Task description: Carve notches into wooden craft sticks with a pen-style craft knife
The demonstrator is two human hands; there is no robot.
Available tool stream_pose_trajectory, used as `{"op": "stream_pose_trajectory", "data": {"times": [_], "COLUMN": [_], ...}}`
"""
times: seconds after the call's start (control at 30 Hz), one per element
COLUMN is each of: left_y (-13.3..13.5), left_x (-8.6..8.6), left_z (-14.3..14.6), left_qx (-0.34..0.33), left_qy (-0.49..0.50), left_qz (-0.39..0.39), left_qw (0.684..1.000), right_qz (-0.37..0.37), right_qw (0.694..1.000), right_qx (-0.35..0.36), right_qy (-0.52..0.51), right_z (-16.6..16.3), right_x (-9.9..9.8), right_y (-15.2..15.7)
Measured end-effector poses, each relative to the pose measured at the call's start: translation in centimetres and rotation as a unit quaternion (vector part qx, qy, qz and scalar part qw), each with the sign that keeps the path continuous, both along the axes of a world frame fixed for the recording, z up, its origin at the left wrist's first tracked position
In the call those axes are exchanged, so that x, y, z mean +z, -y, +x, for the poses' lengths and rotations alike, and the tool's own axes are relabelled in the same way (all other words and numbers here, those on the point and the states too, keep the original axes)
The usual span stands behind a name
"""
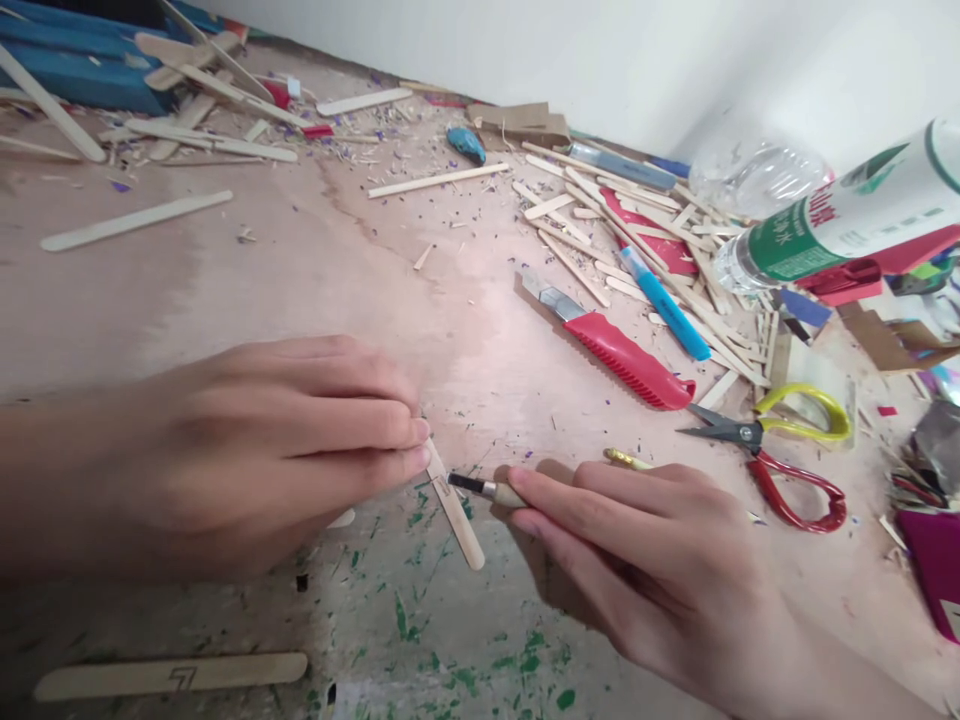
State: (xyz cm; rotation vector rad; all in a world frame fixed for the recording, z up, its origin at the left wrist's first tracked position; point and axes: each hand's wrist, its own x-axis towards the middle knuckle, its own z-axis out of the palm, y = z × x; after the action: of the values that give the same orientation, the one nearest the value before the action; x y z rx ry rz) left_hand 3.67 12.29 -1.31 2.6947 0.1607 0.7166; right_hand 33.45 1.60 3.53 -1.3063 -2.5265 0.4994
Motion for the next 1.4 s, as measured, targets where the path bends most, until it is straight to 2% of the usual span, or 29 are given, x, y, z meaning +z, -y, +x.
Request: {"op": "stream_pose_trajectory", "data": {"times": [0.1,0.3,0.53,0.73,1.0,1.17,1.4], "left_y": [0.0,0.1,0.1,0.1,0.0,0.0,0.0], "left_x": [0.0,0.1,0.0,-0.1,0.0,0.1,-0.1], "left_z": [0.0,0.1,0.0,0.1,0.2,0.3,0.1], "left_qx": [0.001,0.003,0.007,0.004,0.005,0.0,0.006], "left_qy": [-0.004,-0.007,0.001,0.004,-0.002,0.0,-0.001], "left_qz": [-0.001,0.0,0.008,0.006,0.015,0.007,0.008], "left_qw": [1.0,1.0,1.0,1.0,1.0,1.0,1.0], "right_qz": [-0.026,-0.025,0.032,0.043,-0.018,0.028,0.002], "right_qw": [1.0,0.999,0.999,0.998,0.999,0.999,0.999], "right_qx": [0.005,0.019,-0.034,-0.041,0.038,0.036,0.04], "right_qy": [-0.015,-0.013,0.025,0.011,-0.017,0.027,-0.002], "right_z": [0.2,0.2,0.1,0.4,0.5,0.2,0.3], "right_x": [0.3,0.4,0.0,-0.6,0.1,0.4,0.1], "right_y": [-0.7,-0.9,0.5,0.9,-0.9,-0.5,-1.1]}}
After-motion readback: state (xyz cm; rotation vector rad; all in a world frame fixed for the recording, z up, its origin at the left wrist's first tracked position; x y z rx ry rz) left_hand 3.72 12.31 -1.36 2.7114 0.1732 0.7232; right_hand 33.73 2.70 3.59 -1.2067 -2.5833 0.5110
